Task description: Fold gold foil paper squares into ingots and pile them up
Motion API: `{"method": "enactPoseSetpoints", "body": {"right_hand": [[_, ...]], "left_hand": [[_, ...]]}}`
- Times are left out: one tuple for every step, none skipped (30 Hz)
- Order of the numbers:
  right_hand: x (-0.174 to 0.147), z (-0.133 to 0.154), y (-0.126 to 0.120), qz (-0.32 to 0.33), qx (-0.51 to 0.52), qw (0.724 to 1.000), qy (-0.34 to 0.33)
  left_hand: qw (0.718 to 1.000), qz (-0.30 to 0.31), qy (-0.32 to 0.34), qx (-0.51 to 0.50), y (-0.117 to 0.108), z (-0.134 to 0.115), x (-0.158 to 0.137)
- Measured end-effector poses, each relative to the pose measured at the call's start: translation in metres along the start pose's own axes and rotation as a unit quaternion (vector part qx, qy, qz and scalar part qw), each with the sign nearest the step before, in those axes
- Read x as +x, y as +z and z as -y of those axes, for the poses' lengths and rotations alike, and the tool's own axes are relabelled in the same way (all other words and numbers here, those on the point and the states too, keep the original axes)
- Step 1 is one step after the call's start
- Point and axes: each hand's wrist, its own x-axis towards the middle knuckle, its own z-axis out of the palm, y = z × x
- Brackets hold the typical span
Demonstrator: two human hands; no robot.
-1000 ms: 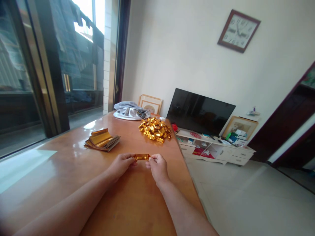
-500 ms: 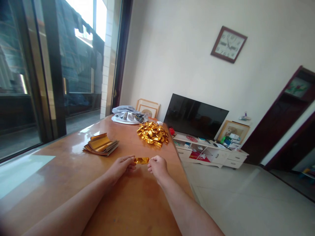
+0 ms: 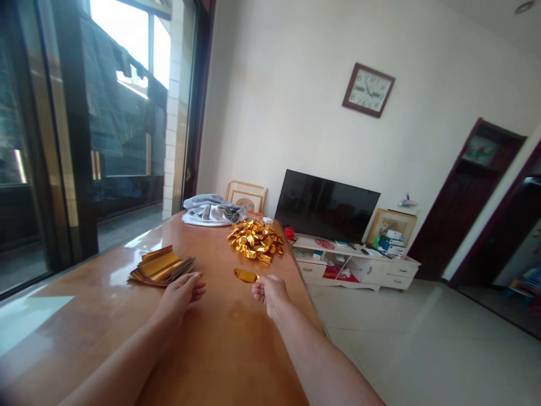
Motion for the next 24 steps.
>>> {"method": "enactPoseSetpoints", "body": {"right_hand": [[0.004,0.000,0.001,-0.005,0.004,1.000,-0.005],[0.007,0.000,0.003,-0.012,0.008,1.000,-0.011],[0.012,0.000,0.004,-0.019,0.010,1.000,-0.018],[0.017,-0.001,0.005,-0.026,0.011,0.999,-0.026],[0.022,-0.001,0.007,-0.034,0.010,0.999,-0.034],[0.028,-0.001,0.008,-0.041,0.006,0.998,-0.042],[0.034,-0.001,0.009,-0.048,0.001,0.998,-0.051],[0.041,-0.002,0.010,-0.056,-0.006,0.997,-0.061],[0.048,-0.002,0.010,-0.064,-0.015,0.995,-0.072],[0.056,-0.002,0.011,-0.073,-0.025,0.993,-0.084],[0.063,-0.002,0.011,-0.083,-0.038,0.991,-0.096],[0.071,-0.002,0.011,-0.094,-0.052,0.988,-0.109],[0.080,-0.001,0.011,-0.106,-0.069,0.985,-0.122],[0.088,0.000,0.010,-0.117,-0.088,0.980,-0.133],[0.097,0.002,0.009,-0.127,-0.109,0.975,-0.145],[0.105,0.004,0.008,-0.137,-0.131,0.969,-0.156],[0.114,0.007,0.006,-0.144,-0.157,0.962,-0.168],[0.123,0.011,0.004,-0.149,-0.183,0.955,-0.179],[0.132,0.015,0.002,-0.155,-0.210,0.947,-0.190],[0.140,0.018,-0.001,-0.159,-0.235,0.937,-0.201],[0.148,0.022,-0.003,-0.163,-0.260,0.928,-0.212],[0.156,0.025,-0.005,-0.167,-0.284,0.918,-0.221],[0.163,0.028,-0.007,-0.171,-0.307,0.908,-0.229],[0.169,0.030,-0.008,-0.175,-0.327,0.898,-0.235]], "left_hand": [[1.000,-0.010,0.002,-0.003,-0.002,0.000,0.002],[1.000,-0.018,0.004,-0.005,-0.003,0.000,0.004],[1.000,-0.025,0.006,-0.007,-0.005,0.000,0.005],[0.999,-0.033,0.009,-0.007,-0.007,0.000,0.007],[0.999,-0.039,0.012,-0.007,-0.009,0.001,0.008],[0.999,-0.045,0.014,-0.005,-0.010,0.001,0.009],[0.999,-0.052,0.016,-0.001,-0.012,0.001,0.010],[0.998,-0.057,0.017,0.004,-0.013,0.001,0.010],[0.998,-0.060,0.018,0.008,-0.013,0.001,0.010],[0.998,-0.063,0.017,0.011,-0.014,0.000,0.010],[0.998,-0.064,0.016,0.012,-0.014,0.000,0.010],[0.998,-0.065,0.016,0.013,-0.014,0.000,0.010],[0.998,-0.064,0.016,0.014,-0.014,-0.001,0.009],[0.998,-0.064,0.016,0.016,-0.013,-0.001,0.009],[0.998,-0.063,0.016,0.019,-0.013,-0.001,0.009],[0.998,-0.063,0.014,0.021,-0.013,-0.001,0.009],[0.998,-0.063,0.011,0.023,-0.014,-0.001,0.009],[0.998,-0.063,0.009,0.025,-0.014,-0.001,0.009],[0.998,-0.064,0.008,0.027,-0.014,-0.001,0.010],[0.998,-0.064,0.008,0.028,-0.014,-0.001,0.010],[0.997,-0.065,0.007,0.028,-0.014,-0.001,0.009],[0.998,-0.064,0.006,0.028,-0.014,-0.002,0.009],[0.998,-0.064,0.005,0.027,-0.014,-0.002,0.009],[0.998,-0.064,0.002,0.027,-0.013,-0.003,0.008]]}}
